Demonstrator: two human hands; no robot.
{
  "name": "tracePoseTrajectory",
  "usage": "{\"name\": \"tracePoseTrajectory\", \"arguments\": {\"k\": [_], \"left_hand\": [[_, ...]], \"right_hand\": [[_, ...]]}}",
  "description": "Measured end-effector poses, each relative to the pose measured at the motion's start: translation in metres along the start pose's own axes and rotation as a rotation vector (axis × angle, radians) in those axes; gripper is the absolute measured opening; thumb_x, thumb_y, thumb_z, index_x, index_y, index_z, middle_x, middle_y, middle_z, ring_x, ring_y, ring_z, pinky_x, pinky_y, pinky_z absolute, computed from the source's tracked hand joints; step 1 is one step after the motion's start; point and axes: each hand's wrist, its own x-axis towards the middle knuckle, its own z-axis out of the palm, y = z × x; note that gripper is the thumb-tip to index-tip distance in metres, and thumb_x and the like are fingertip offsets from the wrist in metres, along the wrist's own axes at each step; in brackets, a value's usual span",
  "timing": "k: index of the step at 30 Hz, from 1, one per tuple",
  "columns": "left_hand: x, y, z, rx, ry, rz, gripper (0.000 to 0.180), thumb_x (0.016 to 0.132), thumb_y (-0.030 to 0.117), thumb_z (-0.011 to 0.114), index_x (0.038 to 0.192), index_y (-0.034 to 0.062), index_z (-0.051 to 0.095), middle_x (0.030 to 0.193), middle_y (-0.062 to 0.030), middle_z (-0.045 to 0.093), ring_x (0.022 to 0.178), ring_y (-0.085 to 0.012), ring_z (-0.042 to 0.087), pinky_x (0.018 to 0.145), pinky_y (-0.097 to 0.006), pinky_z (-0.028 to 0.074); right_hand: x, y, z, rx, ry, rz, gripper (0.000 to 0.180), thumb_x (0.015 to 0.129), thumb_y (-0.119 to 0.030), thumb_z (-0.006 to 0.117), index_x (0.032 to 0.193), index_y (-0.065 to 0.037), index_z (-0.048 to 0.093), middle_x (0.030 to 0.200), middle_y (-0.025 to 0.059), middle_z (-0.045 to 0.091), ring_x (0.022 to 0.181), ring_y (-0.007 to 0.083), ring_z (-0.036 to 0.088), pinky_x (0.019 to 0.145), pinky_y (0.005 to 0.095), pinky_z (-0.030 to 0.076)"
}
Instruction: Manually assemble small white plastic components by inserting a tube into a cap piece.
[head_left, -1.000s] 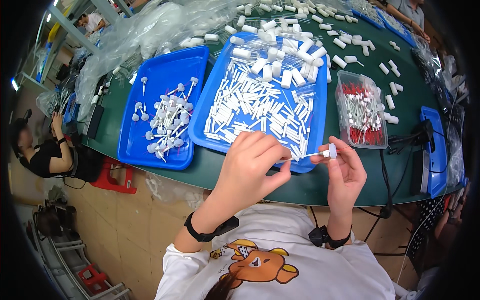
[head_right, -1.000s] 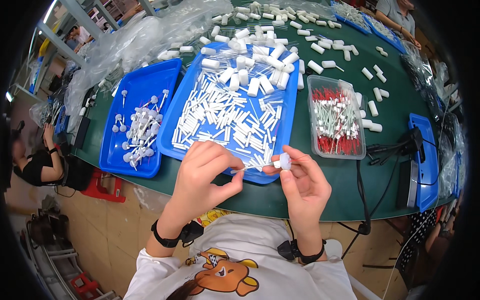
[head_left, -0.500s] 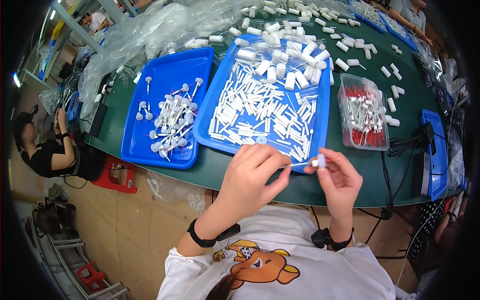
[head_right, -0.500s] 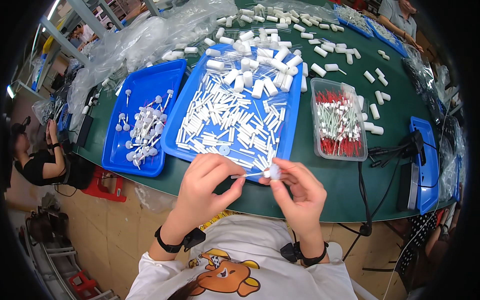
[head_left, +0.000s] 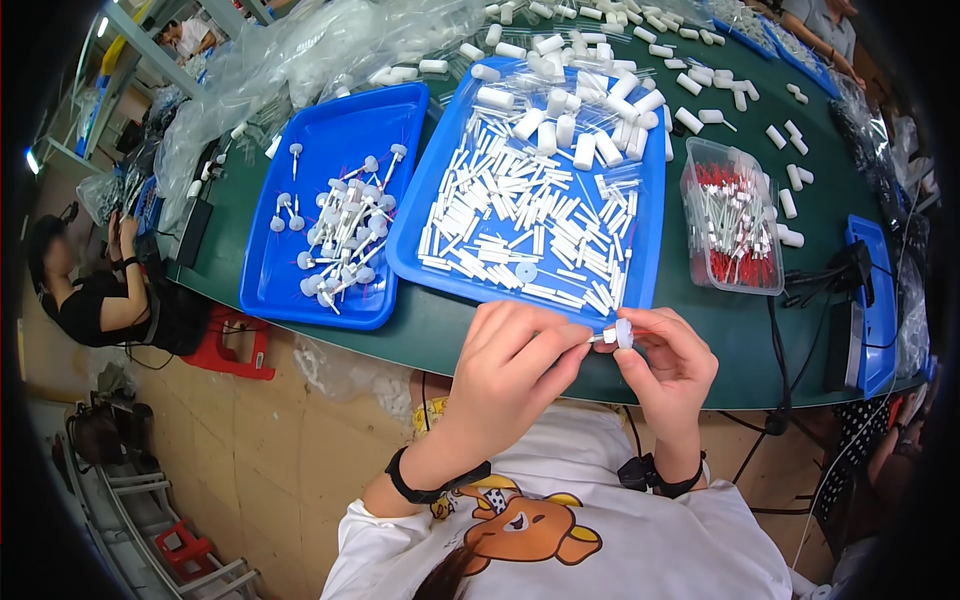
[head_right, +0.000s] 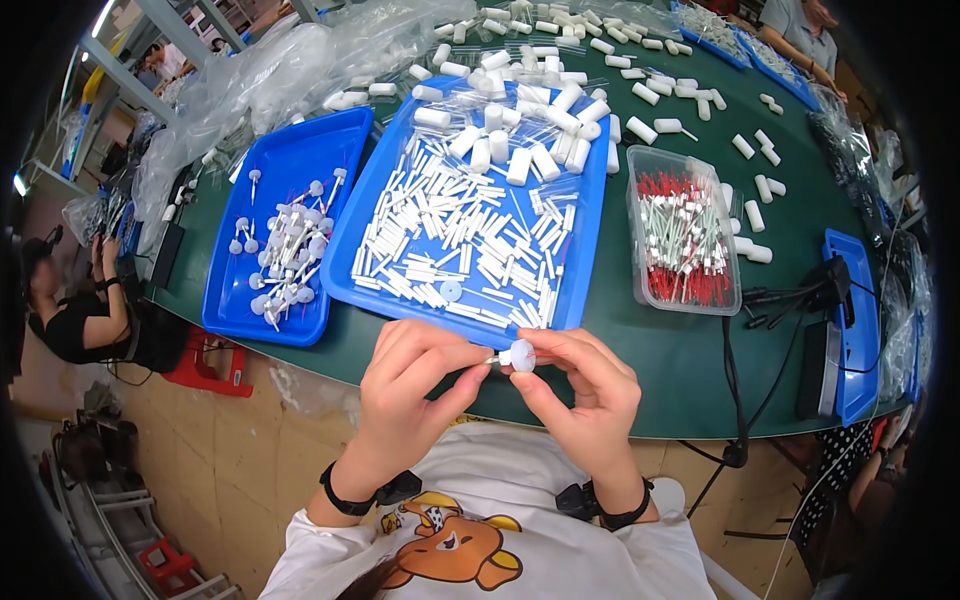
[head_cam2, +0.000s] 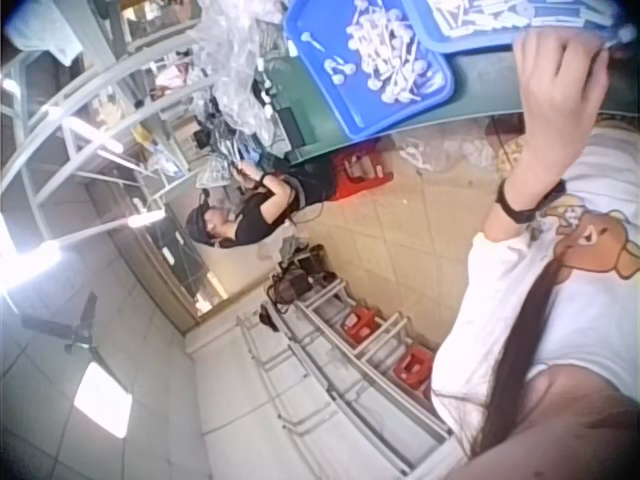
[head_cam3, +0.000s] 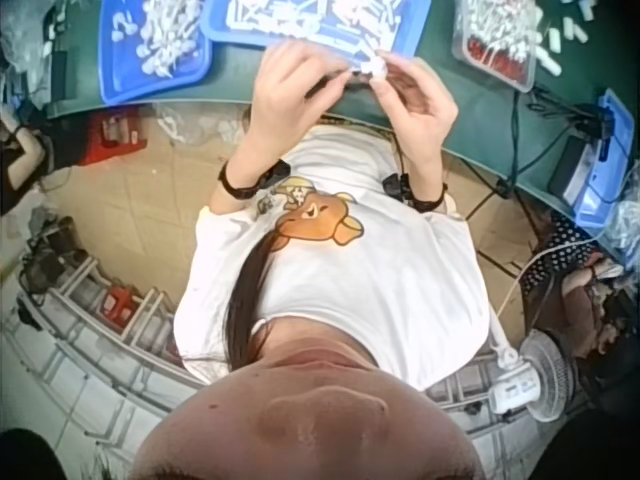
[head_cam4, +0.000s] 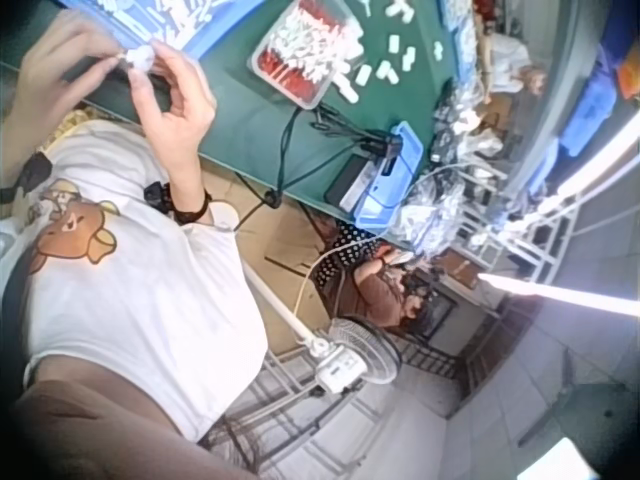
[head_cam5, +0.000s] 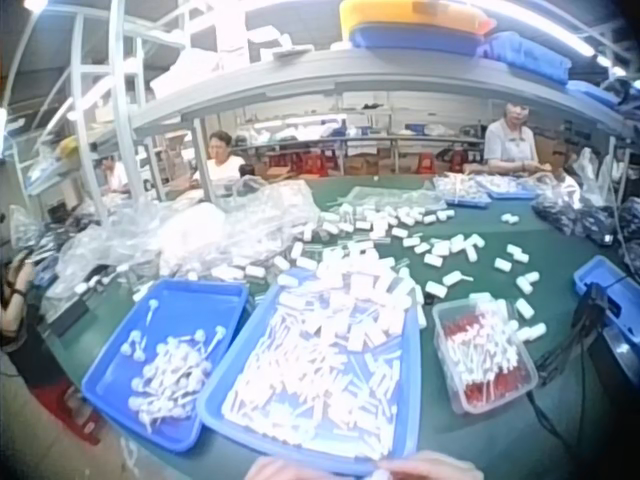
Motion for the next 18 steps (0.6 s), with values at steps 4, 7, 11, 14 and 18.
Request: {"name": "tracePoseTrajectory", "arguments": {"k": [4,7,11,14,18], "left_hand": [[-0.0035,-0.0015,0.0015,-0.013,0.065,0.002,0.023,0.070,0.000,0.070,0.091,0.0057,0.064,0.082,-0.0030,0.060,0.076,-0.0210,0.056,0.071,-0.033,0.041],[-0.0047,-0.0009,0.0021,-0.090,0.078,-0.033,0.025,0.070,-0.001,0.070,0.094,0.0039,0.063,0.080,-0.0043,0.061,0.074,-0.0216,0.056,0.069,-0.032,0.041],[-0.0067,-0.0016,0.0018,-0.160,0.061,-0.040,0.028,0.071,0.000,0.071,0.097,0.0027,0.062,0.079,-0.0059,0.061,0.072,-0.0224,0.056,0.068,-0.032,0.042],[-0.0093,0.0029,0.0030,-0.248,0.063,-0.133,0.028,0.070,0.001,0.072,0.096,0.0024,0.062,0.080,-0.0063,0.062,0.074,-0.0225,0.057,0.069,-0.032,0.043],[-0.0044,0.0053,-0.0025,-0.255,-0.036,-0.184,0.027,0.071,0.004,0.073,0.095,0.0026,0.062,0.081,-0.0063,0.063,0.077,-0.0232,0.058,0.071,-0.033,0.043]], "right_hand": [[-0.0012,0.0012,-0.0005,-0.010,-0.003,0.004,0.035,0.072,0.010,0.069,0.107,0.008,0.061,0.096,0.0146,0.062,0.084,0.0190,0.064,0.077,0.0275,0.053],[-0.0012,0.0024,-0.0009,0.008,-0.041,0.028,0.037,0.071,0.009,0.071,0.106,0.008,0.062,0.096,0.0145,0.062,0.084,0.0181,0.063,0.076,0.0273,0.053],[-0.0011,0.0034,0.0011,0.067,-0.051,0.061,0.036,0.071,0.009,0.071,0.106,0.008,0.062,0.096,0.0149,0.063,0.085,0.0185,0.063,0.076,0.0275,0.053],[-0.0006,0.0027,0.0020,0.156,-0.036,0.068,0.032,0.074,0.010,0.066,0.106,0.010,0.060,0.096,0.0157,0.063,0.086,0.0198,0.064,0.077,0.0290,0.053],[-0.0005,0.0018,0.0035,0.282,0.044,0.142,0.030,0.078,0.011,0.060,0.108,0.010,0.057,0.096,0.0147,0.063,0.085,0.0212,0.064,0.079,0.0305,0.053]]}}
